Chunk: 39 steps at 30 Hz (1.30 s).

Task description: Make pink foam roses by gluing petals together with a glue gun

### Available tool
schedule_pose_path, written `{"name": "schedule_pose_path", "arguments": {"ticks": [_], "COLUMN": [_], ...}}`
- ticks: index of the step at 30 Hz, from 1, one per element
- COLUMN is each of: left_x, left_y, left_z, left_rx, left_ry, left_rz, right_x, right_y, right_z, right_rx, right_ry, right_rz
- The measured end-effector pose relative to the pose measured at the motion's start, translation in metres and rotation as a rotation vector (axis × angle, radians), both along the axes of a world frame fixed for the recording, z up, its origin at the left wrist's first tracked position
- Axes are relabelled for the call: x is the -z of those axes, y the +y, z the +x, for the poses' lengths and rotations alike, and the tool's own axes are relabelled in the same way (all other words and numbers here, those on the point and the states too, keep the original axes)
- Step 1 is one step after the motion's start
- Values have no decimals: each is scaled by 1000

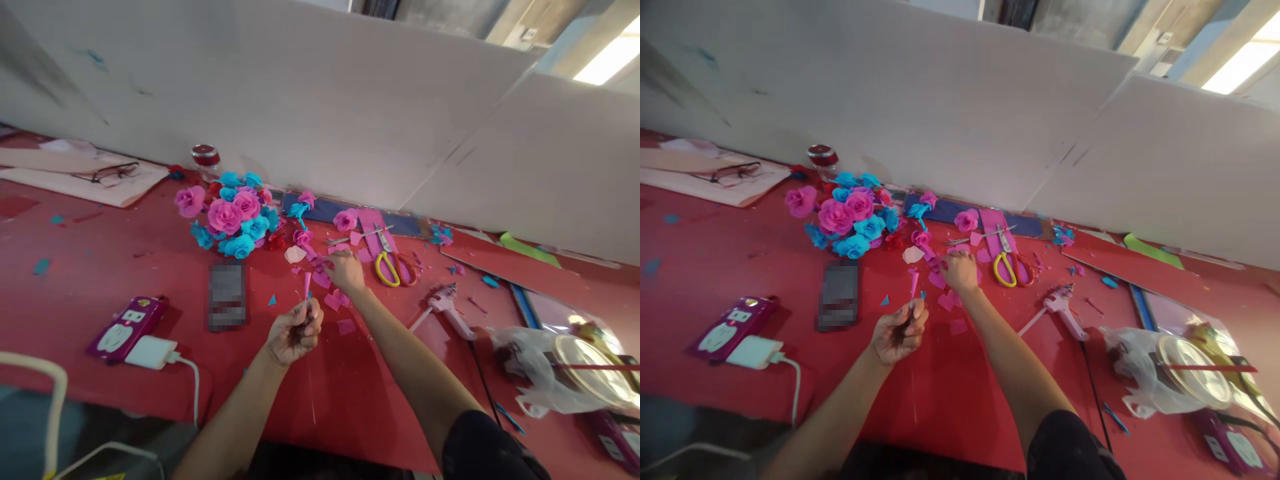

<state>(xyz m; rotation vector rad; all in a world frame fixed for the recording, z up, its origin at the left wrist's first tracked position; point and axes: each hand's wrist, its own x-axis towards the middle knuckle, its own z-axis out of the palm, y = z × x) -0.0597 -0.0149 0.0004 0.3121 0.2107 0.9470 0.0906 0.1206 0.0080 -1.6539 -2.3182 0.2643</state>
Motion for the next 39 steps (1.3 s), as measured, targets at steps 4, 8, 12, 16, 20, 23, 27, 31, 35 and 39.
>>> {"name": "schedule_pose_path", "arguments": {"ticks": [4,8,12,16,20,23,27,31,35,39], "left_x": [-1,-2,-1,-1,-5,-12,-24,-37,-46,-50], "left_y": [1,1,3,9,11,6,-4,-15,-24,-31], "left_z": [-1,1,1,2,7,18,38,52,62,69], "left_rx": [-24,-15,-52,-143,-176,-225,-296,-412,-468,-475], "left_ry": [26,17,9,68,160,307,539,732,796,820], "left_rz": [-34,-56,-110,-205,-291,-315,-219,-117,-82,-95], "right_x": [4,4,-3,-17,-29,-33,-36,-37,-36,-36], "right_y": [4,6,-2,-29,-71,-96,-119,-140,-155,-163], "right_z": [2,9,13,21,37,49,57,54,49,53], "right_rx": [41,84,113,17,-279,-402,-402,-96,88,144], "right_ry": [100,241,436,625,752,692,751,1203,1478,1580], "right_rz": [-12,17,50,16,79,91,12,-223,-492,-510]}}
